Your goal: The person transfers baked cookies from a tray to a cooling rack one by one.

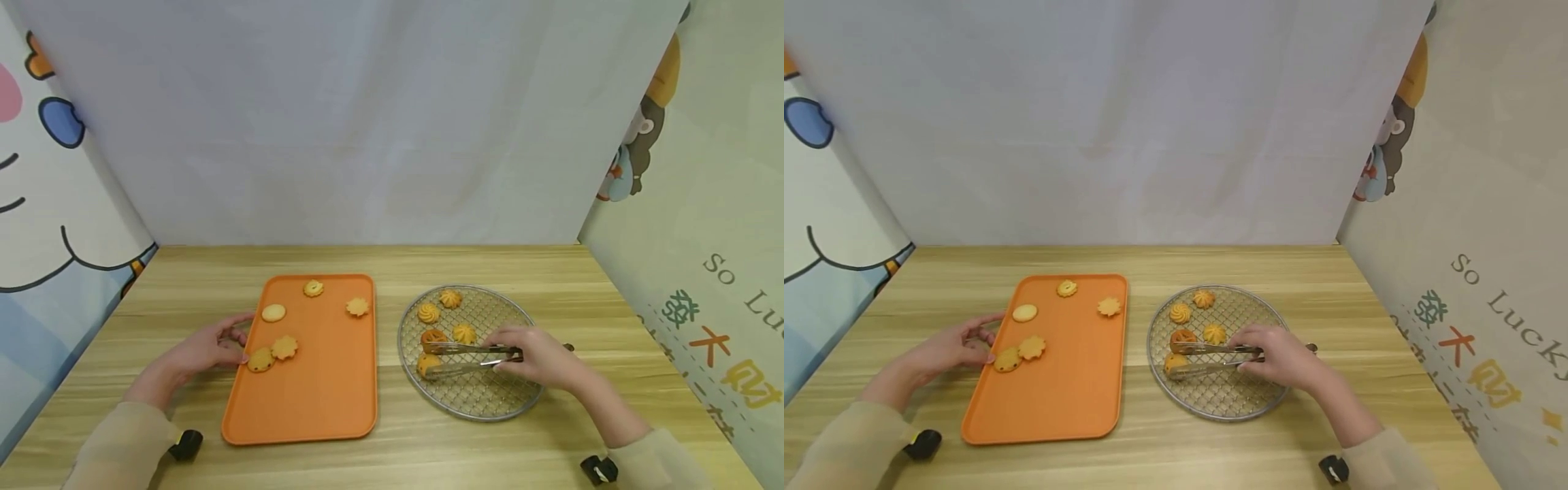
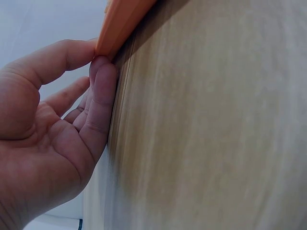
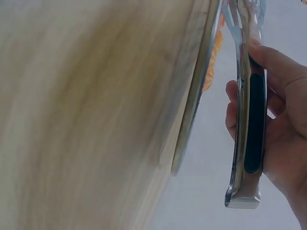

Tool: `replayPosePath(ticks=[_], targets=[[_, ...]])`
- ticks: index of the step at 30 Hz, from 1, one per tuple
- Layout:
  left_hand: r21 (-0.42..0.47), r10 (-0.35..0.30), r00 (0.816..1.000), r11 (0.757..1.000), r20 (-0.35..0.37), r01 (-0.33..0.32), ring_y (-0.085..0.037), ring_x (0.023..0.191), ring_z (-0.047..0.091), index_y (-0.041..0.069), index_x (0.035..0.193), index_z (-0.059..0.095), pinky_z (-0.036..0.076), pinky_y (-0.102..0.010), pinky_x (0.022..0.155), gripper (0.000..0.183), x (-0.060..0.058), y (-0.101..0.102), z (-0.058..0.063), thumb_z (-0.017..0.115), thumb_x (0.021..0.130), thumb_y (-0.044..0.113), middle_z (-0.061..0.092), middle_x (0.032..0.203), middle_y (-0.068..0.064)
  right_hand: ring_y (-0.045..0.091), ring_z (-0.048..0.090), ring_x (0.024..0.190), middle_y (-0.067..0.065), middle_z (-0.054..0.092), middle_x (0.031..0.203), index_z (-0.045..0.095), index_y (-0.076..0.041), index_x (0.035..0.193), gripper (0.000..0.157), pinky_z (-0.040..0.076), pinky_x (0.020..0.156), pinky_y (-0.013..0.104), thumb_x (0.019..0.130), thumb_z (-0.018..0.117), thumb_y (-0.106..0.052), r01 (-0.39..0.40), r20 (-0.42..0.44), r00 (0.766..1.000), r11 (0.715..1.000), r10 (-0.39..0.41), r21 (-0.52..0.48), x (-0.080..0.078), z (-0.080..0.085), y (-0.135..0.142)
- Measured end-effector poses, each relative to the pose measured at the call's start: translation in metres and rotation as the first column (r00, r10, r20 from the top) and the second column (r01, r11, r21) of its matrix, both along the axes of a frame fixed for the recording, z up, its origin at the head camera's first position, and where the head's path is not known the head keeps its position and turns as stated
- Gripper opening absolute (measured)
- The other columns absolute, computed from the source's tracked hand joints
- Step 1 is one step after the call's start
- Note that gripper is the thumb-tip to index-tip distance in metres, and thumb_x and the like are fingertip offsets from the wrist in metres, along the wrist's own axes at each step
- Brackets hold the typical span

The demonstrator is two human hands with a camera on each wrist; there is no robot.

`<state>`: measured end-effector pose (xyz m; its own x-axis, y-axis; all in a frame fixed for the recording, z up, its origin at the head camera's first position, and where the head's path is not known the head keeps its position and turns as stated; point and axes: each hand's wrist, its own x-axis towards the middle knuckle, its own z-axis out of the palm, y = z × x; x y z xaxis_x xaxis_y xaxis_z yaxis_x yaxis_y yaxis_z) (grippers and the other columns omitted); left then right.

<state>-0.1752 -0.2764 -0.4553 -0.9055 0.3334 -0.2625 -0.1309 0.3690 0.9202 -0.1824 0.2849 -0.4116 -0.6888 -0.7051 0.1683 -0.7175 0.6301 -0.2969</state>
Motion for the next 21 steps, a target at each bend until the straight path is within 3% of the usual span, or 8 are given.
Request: replayPosePath(ticks=[10,16,21], targets=[[-0.003,-0.001,1.0,1.0,-0.006,0.001,-0.015,0.081,0.053,0.001,0.15,0.015,0.052,-0.03,0.072,0.086,-0.001,-0.001,0.0,0.07,0.083,0.006,0.042,0.108,-0.019,0.014,0.062,0.082,0.006,0.063,0.112,0.066,-0.011,0.116,0.037,0.052,0.068,0.027,0.08,0.075,-0.019,0.023,0.076,0.997,0.999,-0.021,-0.026,0.001,0.003,0.001],[-0.007,-0.002,1.0,1.0,-0.005,0.002,-0.015,0.08,0.051,0.001,0.15,0.016,0.052,-0.03,0.072,0.086,-0.001,-0.001,0.0,0.07,0.083,0.007,0.042,0.108,-0.019,0.016,0.062,0.088,0.005,0.064,0.111,0.066,-0.01,0.115,0.042,0.052,0.071,0.03,0.076,0.079,-0.016,0.036,0.01,0.999,0.997,-0.035,-0.068,0.001,0.012,-0.002],[0.006,-0.004,1.0,1.0,0.002,0.004,-0.015,0.081,0.05,0.002,0.15,0.016,0.052,-0.03,0.072,0.086,-0.001,-0.001,-0.001,0.069,0.083,0.006,0.041,0.108,-0.019,0.015,0.064,0.083,0.009,0.063,0.114,0.064,-0.009,0.119,0.042,0.053,0.068,0.025,0.079,0.076,-0.016,0.065,0.053,0.997,0.994,-0.061,-0.086,0.0,0.023,-0.008]])
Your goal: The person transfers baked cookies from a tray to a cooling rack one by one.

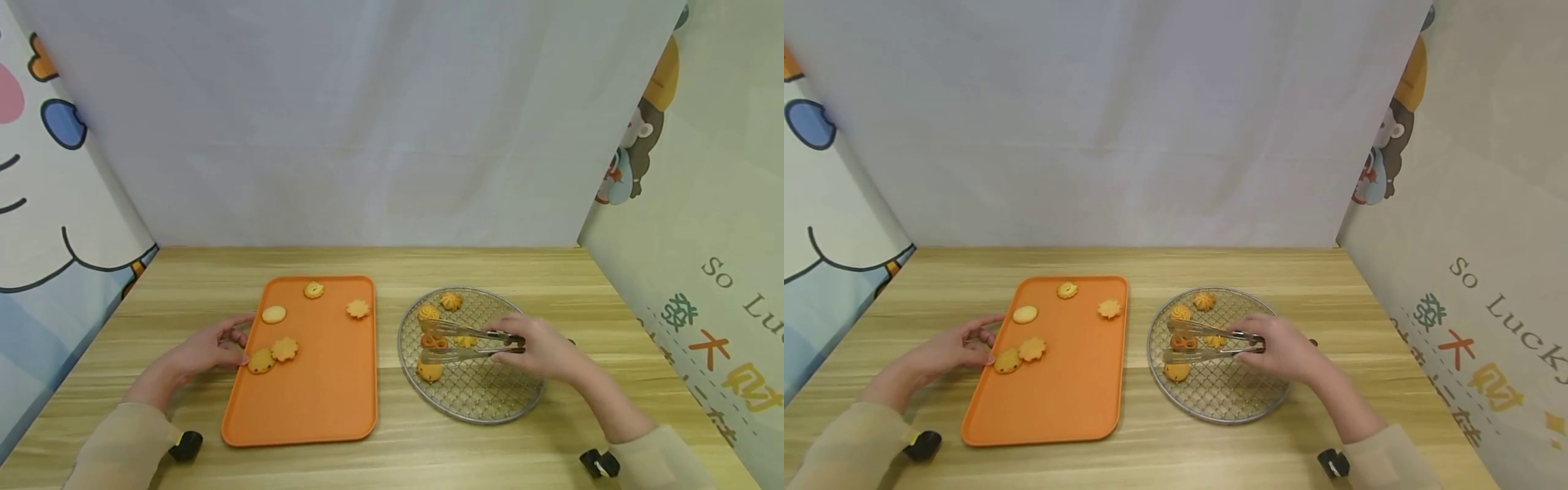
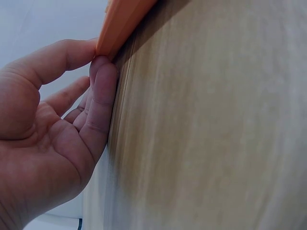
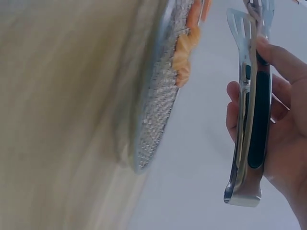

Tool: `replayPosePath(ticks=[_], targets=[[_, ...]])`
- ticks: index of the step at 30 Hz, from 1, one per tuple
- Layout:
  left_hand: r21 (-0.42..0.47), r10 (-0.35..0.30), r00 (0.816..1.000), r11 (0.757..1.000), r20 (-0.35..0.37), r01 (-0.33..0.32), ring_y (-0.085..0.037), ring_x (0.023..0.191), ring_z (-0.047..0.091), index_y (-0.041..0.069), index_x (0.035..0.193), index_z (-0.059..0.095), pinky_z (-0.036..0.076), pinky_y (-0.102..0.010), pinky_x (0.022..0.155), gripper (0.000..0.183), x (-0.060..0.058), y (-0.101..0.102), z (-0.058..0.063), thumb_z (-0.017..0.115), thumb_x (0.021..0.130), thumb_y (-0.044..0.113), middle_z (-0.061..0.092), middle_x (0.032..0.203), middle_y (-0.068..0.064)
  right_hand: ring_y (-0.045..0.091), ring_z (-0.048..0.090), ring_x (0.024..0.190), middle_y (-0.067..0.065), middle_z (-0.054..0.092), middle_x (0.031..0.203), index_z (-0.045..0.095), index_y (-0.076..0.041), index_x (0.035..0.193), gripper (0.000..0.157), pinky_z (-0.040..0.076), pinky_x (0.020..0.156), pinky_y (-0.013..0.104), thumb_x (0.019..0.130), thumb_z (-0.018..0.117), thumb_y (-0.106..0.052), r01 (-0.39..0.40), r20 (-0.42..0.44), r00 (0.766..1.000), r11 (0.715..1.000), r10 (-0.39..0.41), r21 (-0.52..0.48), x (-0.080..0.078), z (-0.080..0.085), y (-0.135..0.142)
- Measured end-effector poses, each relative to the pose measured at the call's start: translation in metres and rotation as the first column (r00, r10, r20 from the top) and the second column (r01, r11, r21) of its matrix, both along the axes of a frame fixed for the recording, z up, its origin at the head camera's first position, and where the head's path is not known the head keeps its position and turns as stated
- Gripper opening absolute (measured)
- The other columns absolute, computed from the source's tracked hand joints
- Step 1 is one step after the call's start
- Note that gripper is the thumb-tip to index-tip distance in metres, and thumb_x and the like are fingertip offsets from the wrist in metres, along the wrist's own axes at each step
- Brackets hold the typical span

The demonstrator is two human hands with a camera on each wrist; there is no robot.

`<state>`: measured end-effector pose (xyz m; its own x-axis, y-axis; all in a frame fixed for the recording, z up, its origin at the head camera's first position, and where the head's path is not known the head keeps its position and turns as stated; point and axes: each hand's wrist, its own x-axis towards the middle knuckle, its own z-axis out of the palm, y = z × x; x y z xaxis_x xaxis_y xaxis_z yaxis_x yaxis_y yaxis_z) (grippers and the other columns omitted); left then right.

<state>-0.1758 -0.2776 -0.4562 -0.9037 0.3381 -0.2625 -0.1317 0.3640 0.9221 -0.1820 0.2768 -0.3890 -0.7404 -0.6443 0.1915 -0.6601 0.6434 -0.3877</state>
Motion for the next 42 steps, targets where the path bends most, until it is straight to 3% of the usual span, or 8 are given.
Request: replayPosePath(ticks=[8,16,25,34,42], targets=[[-0.027,-0.003,1.0,1.0,0.002,0.003,-0.016,0.08,0.05,0.002,0.15,0.016,0.051,-0.03,0.071,0.086,-0.001,0.0,0.001,0.07,0.083,0.008,0.042,0.108,-0.018,0.009,0.062,0.079,0.008,0.062,0.113,0.063,-0.011,0.121,0.041,0.052,0.064,0.021,0.083,0.073,-0.019,0.03,0.004,1.0,0.999,-0.03,-0.028,-0.005,0.022,-0.013],[-0.023,-0.01,1.0,1.0,-0.006,0.01,-0.016,0.079,0.053,0.0,0.149,0.016,0.049,-0.028,0.071,0.086,-0.001,0.0,0.005,0.07,0.083,0.007,0.043,0.107,-0.018,0.01,0.061,0.078,0.005,0.063,0.111,0.062,-0.011,0.122,0.045,0.052,0.066,0.024,0.081,0.076,-0.019,0.026,-0.072,0.997,0.998,-0.03,-0.059,-0.012,0.046,-0.032],[-0.026,-0.023,1.0,0.999,-0.016,0.023,-0.017,0.079,0.057,-0.001,0.149,0.016,0.05,-0.029,0.07,0.087,-0.003,-0.003,0.001,0.071,0.082,0.008,0.044,0.106,-0.019,0.015,0.06,0.081,0.006,0.065,0.114,0.064,-0.011,0.12,0.045,0.049,0.067,0.033,0.079,0.077,-0.024,0.071,-0.173,0.981,0.994,-0.084,-0.077,-0.021,0.065,-0.061],[0.028,-0.027,1.0,0.999,-0.002,0.027,-0.016,0.078,0.056,-0.001,0.149,0.014,0.051,-0.03,0.07,0.087,0.002,-0.003,0.003,0.07,0.083,0.006,0.042,0.107,-0.018,0.019,0.061,0.085,0.008,0.064,0.119,0.063,-0.013,0.124,0.047,0.05,0.073,0.037,0.081,0.074,-0.029,0.147,-0.168,0.974,0.989,-0.151,-0.034,-0.022,0.082,-0.092],[0.04,-0.033,0.999,0.999,-0.017,0.033,-0.016,0.078,0.057,-0.002,0.149,0.014,0.052,-0.029,0.07,0.087,0.006,-0.003,0.007,0.07,0.083,0.005,0.043,0.106,-0.018,0.013,0.056,0.076,0.004,0.064,0.112,0.063,-0.014,0.124,0.045,0.046,0.063,0.029,0.082,0.074,-0.027,0.151,-0.161,0.974,0.987,-0.156,-0.047,-0.024,0.094,-0.119]])
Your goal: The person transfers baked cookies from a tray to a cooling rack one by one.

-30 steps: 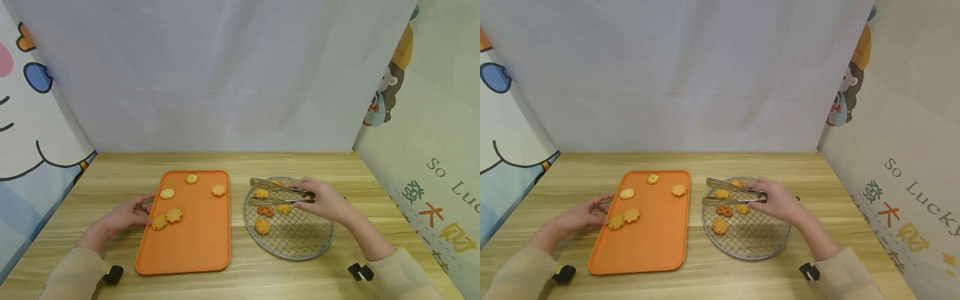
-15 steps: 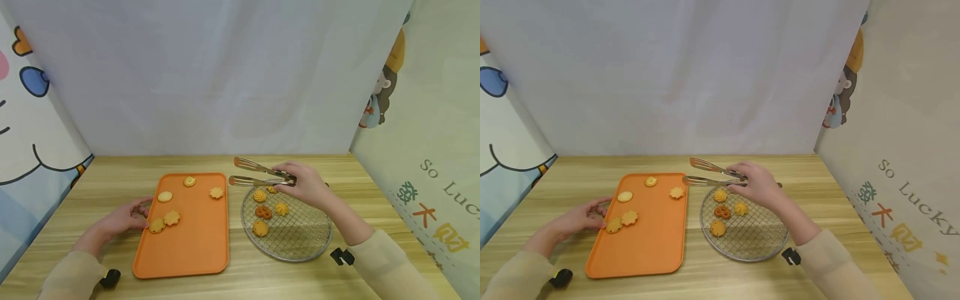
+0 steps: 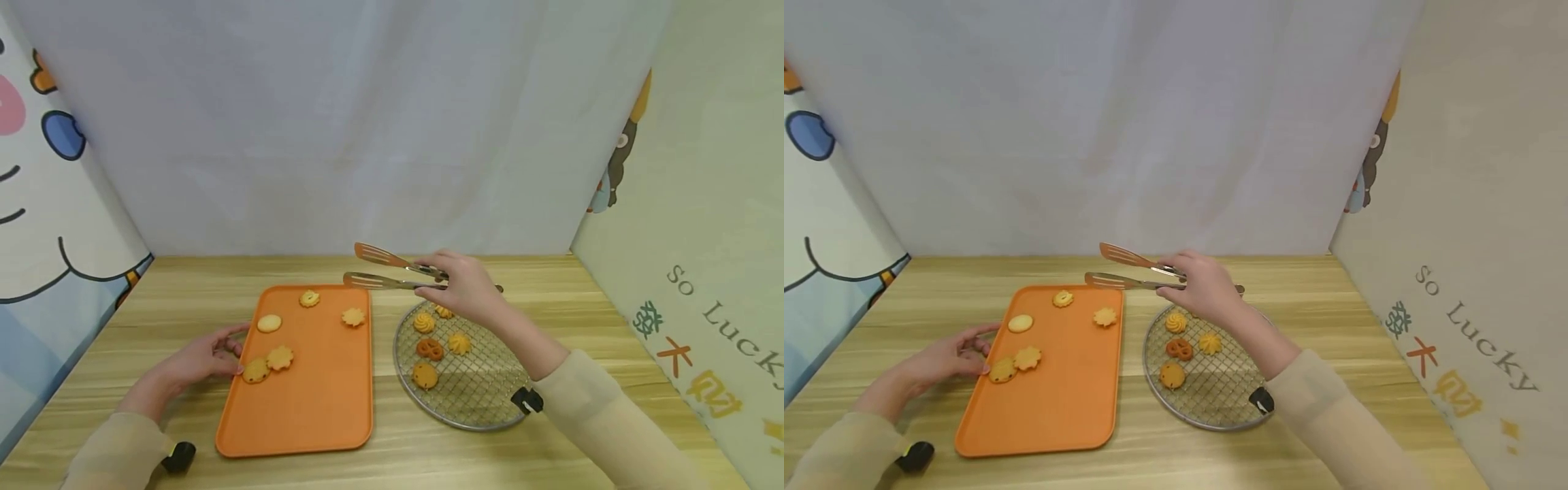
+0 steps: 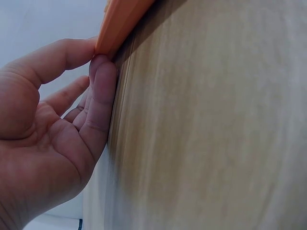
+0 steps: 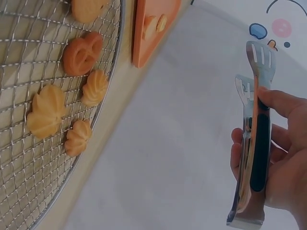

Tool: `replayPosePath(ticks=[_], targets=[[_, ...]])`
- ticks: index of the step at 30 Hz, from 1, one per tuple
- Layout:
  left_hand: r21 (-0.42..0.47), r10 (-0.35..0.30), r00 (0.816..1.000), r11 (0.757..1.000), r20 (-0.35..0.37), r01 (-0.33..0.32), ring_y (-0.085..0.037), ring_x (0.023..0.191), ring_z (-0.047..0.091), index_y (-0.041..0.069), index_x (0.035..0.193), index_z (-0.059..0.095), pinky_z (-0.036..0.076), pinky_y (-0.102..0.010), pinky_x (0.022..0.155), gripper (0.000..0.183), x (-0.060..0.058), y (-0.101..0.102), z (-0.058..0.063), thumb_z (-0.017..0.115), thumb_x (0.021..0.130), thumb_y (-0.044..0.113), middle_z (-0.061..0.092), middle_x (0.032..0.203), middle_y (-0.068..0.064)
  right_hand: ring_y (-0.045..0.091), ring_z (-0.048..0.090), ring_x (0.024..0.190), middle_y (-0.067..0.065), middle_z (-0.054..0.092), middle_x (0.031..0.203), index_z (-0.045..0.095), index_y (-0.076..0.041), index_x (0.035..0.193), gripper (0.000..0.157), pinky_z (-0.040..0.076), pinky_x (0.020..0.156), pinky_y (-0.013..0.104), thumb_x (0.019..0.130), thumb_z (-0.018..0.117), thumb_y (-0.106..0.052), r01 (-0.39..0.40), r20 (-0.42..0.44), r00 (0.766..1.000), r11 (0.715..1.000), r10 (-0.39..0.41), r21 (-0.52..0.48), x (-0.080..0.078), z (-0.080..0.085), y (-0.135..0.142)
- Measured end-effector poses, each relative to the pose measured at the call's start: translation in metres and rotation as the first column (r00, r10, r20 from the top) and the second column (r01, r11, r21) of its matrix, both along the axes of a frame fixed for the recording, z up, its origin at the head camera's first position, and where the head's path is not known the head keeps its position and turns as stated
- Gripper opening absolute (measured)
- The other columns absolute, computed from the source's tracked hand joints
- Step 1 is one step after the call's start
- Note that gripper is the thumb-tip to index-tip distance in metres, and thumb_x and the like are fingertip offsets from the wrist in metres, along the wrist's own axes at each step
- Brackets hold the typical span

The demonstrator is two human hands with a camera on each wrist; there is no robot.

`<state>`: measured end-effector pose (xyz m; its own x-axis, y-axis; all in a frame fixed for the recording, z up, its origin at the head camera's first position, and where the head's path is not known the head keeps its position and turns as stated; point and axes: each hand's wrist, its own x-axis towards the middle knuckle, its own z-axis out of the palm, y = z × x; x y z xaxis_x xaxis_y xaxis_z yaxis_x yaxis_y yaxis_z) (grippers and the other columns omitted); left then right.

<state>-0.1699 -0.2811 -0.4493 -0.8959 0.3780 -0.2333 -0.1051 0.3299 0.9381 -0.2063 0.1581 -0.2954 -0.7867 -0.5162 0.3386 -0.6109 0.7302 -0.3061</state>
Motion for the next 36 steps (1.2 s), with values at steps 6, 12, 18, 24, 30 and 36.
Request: replayPosePath(ticks=[6,12,18,24,30,36], targets=[[-0.01,-0.005,1.0,1.0,-0.004,0.005,-0.016,0.078,0.057,-0.002,0.149,0.014,0.052,-0.029,0.07,0.087,0.0,0.0,0.0,0.07,0.083,0.006,0.044,0.106,-0.019,0.012,0.057,0.078,0.004,0.063,0.116,0.063,-0.015,0.123,0.043,0.047,0.064,0.027,0.083,0.073,-0.026,-0.03,-0.002,1.0,0.999,0.03,-0.021,-0.006,-0.002,-0.016],[-0.015,-0.005,1.0,1.0,-0.011,0.005,-0.016,0.078,0.057,-0.002,0.149,0.015,0.05,-0.028,0.07,0.086,-0.001,0.0,0.0,0.07,0.083,0.007,0.044,0.106,-0.019,0.015,0.056,0.079,0.001,0.064,0.113,0.064,-0.015,0.122,0.041,0.044,0.063,0.028,0.083,0.073,-0.026,-0.021,0.009,1.0,0.999,0.022,-0.041,-0.012,-0.007,-0.034],[-0.023,-0.003,1.0,1.0,-0.023,0.002,-0.015,0.078,0.055,-0.002,0.149,0.016,0.05,-0.028,0.069,0.086,-0.001,-0.001,0.0,0.07,0.083,0.007,0.044,0.106,-0.019,0.019,0.057,0.088,0.001,0.063,0.112,0.064,-0.016,0.123,0.042,0.046,0.069,0.032,0.084,0.073,-0.028,-0.004,0.019,1.0,0.999,0.004,-0.043,-0.018,-0.012,-0.051],[-0.016,-0.003,1.0,1.0,-0.015,0.003,-0.016,0.078,0.056,-0.002,0.149,0.015,0.05,-0.028,0.069,0.087,-0.001,0.0,0.002,0.07,0.083,0.007,0.044,0.106,-0.019,0.019,0.059,0.094,0.002,0.063,0.112,0.064,-0.016,0.122,0.042,0.049,0.076,0.033,0.083,0.073,-0.029,0.008,0.043,0.999,1.0,-0.007,-0.01,-0.027,-0.022,-0.068],[-0.015,-0.003,1.0,1.0,-0.011,0.003,-0.016,0.079,0.056,-0.003,0.149,0.015,0.05,-0.028,0.069,0.086,-0.001,0.0,0.002,0.07,0.082,0.007,0.044,0.106,-0.018,0.018,0.058,0.09,0.003,0.061,0.11,0.064,-0.016,0.122,0.041,0.048,0.071,0.032,0.085,0.071,-0.031,0.006,0.08,0.997,0.999,-0.009,0.036,-0.033,-0.037,-0.083],[-0.023,-0.005,1.0,1.0,-0.012,0.004,-0.016,0.08,0.057,-0.002,0.149,0.015,0.05,-0.029,0.07,0.087,-0.003,-0.002,0.0,0.07,0.083,0.007,0.044,0.107,-0.019,0.017,0.06,0.095,0.002,0.061,0.12,0.063,-0.017,0.124,0.042,0.05,0.074,0.032,0.086,0.07,-0.033,0.029,0.122,0.992,0.995,-0.041,0.096,-0.038,-0.05,-0.098]])
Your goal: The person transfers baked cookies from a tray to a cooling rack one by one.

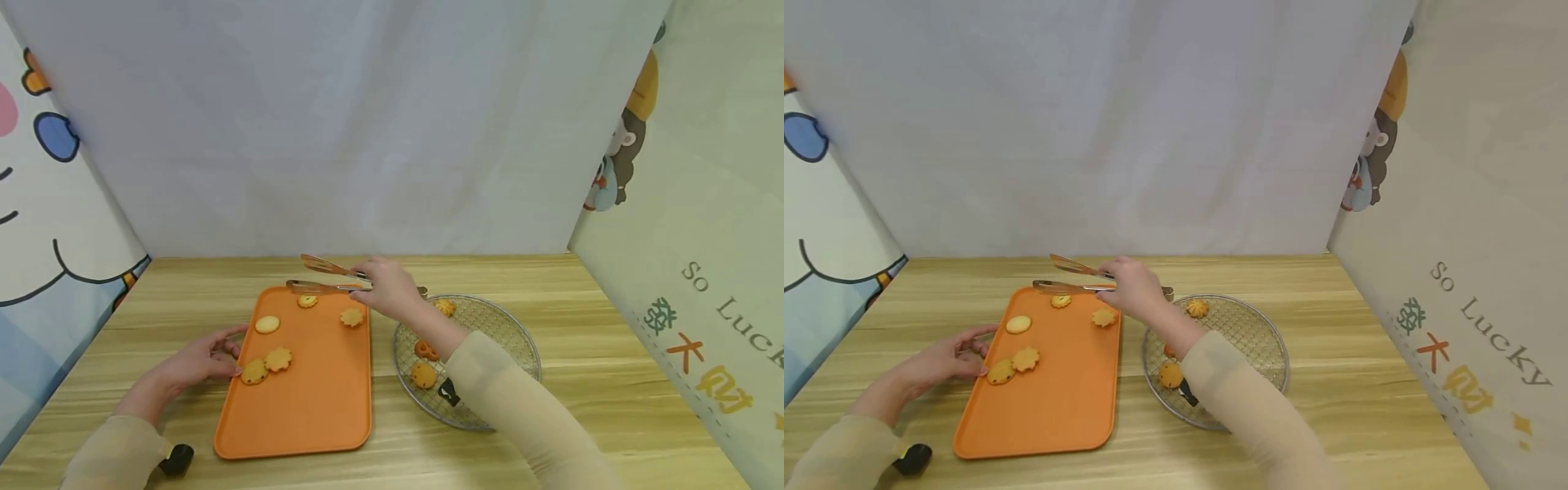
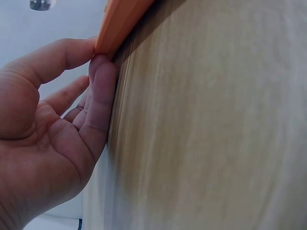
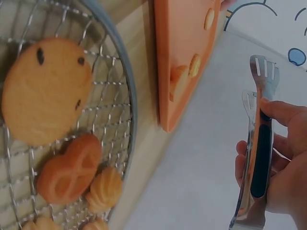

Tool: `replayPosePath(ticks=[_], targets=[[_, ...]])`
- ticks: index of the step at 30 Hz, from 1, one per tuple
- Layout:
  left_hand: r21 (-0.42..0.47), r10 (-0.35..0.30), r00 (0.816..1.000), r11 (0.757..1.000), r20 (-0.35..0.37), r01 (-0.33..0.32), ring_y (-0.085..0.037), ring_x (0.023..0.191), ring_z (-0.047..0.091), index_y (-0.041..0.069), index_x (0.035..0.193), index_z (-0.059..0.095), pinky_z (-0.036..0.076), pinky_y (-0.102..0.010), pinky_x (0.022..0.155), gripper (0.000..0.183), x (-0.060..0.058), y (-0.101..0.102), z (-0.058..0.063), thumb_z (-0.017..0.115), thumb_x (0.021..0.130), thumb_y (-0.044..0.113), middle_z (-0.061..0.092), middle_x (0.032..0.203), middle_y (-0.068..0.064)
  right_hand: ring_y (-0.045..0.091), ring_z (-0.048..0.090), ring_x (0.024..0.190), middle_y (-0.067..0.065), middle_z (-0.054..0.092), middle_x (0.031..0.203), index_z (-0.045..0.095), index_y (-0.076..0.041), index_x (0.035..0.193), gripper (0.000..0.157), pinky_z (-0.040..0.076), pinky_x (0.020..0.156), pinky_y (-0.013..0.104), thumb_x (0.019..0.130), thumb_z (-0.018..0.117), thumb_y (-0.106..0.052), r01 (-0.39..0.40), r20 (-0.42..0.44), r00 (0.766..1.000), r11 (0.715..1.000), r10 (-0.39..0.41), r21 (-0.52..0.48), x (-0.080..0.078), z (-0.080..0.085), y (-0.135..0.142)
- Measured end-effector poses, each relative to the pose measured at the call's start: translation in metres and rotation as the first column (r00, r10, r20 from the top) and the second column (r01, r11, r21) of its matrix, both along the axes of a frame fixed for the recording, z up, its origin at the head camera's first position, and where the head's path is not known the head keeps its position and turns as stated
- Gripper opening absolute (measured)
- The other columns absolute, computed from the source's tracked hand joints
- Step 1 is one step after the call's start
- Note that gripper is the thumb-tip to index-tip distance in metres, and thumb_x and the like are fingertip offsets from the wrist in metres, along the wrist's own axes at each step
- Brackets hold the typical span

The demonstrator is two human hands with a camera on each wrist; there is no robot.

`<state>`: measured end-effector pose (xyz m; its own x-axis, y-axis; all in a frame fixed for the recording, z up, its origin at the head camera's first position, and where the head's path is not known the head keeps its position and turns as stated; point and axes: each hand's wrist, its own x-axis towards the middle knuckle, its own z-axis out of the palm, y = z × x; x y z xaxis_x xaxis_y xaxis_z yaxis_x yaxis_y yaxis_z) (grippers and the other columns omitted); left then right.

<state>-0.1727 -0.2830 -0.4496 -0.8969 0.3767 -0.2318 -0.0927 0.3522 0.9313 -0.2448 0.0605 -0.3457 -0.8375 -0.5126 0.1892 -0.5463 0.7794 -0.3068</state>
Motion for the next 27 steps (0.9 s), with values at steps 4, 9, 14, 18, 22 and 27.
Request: replayPosePath(ticks=[4,9,14,18,22,27], targets=[[-0.003,0.004,1.0,1.0,0.002,-0.004,-0.017,0.08,0.057,-0.001,0.149,0.015,0.05,-0.029,0.07,0.087,0.0,0.001,0.0,0.07,0.083,0.008,0.044,0.107,-0.019,0.02,0.06,0.104,0.002,0.06,0.123,0.063,-0.017,0.124,0.043,0.051,0.079,0.035,0.085,0.07,-0.033,0.024,0.033,0.999,0.999,-0.025,0.028,-0.003,-0.008,-0.006],[-0.015,0.003,1.0,1.0,0.0,-0.003,-0.017,0.08,0.057,-0.001,0.149,0.015,0.05,-0.029,0.071,0.087,0.001,0.001,0.0,0.07,0.083,0.009,0.044,0.107,-0.018,0.018,0.06,0.1,0.002,0.06,0.121,0.063,-0.018,0.124,0.044,0.051,0.073,0.032,0.085,0.07,-0.035,0.052,0.058,0.997,0.996,-0.057,0.079,-0.005,-0.018,-0.009],[-0.024,0.003,1.0,1.0,-0.001,-0.003,-0.018,0.08,0.058,-0.001,0.149,0.015,0.051,-0.03,0.072,0.087,0.0,0.0,-0.001,0.071,0.083,0.009,0.044,0.107,-0.018,0.018,0.06,0.094,0.003,0.061,0.114,0.064,-0.017,0.121,0.042,0.05,0.068,0.03,0.084,0.072,-0.033,0.065,0.088,0.993,0.992,-0.075,0.106,-0.009,-0.027,-0.01],[-0.023,0.004,1.0,1.0,0.004,-0.004,-0.019,0.08,0.058,0.0,0.15,0.015,0.051,-0.03,0.072,0.088,-0.001,0.0,-0.002,0.071,0.082,0.009,0.044,0.107,-0.018,0.017,0.06,0.091,0.003,0.06,0.112,0.064,-0.016,0.123,0.043,0.05,0.066,0.029,0.084,0.071,-0.033,0.071,0.103,0.991,0.99,-0.084,0.121,-0.012,-0.033,-0.01],[-0.012,-0.007,1.0,1.0,-0.003,0.007,-0.018,0.08,0.058,-0.001,0.149,0.014,0.051,-0.03,0.071,0.088,-0.001,0.0,-0.002,0.071,0.082,0.009,0.043,0.106,-0.018,0.018,0.061,0.098,0.004,0.06,0.117,0.063,-0.016,0.125,0.046,0.052,0.071,0.031,0.084,0.071,-0.035,0.077,0.107,0.99,0.988,-0.092,0.137,-0.014,-0.038,-0.011],[0.0,-0.008,1.0,1.0,0.0,0.008,-0.016,0.08,0.054,-0.001,0.149,0.014,0.051,-0.029,0.071,0.087,-0.001,-0.001,-0.003,0.07,0.083,0.008,0.043,0.107,-0.018,0.019,0.06,0.103,0.005,0.061,0.119,0.064,-0.015,0.124,0.045,0.053,0.075,0.032,0.084,0.071,-0.035,0.081,0.135,0.986,0.988,-0.098,0.131,-0.017,-0.042,-0.016]])
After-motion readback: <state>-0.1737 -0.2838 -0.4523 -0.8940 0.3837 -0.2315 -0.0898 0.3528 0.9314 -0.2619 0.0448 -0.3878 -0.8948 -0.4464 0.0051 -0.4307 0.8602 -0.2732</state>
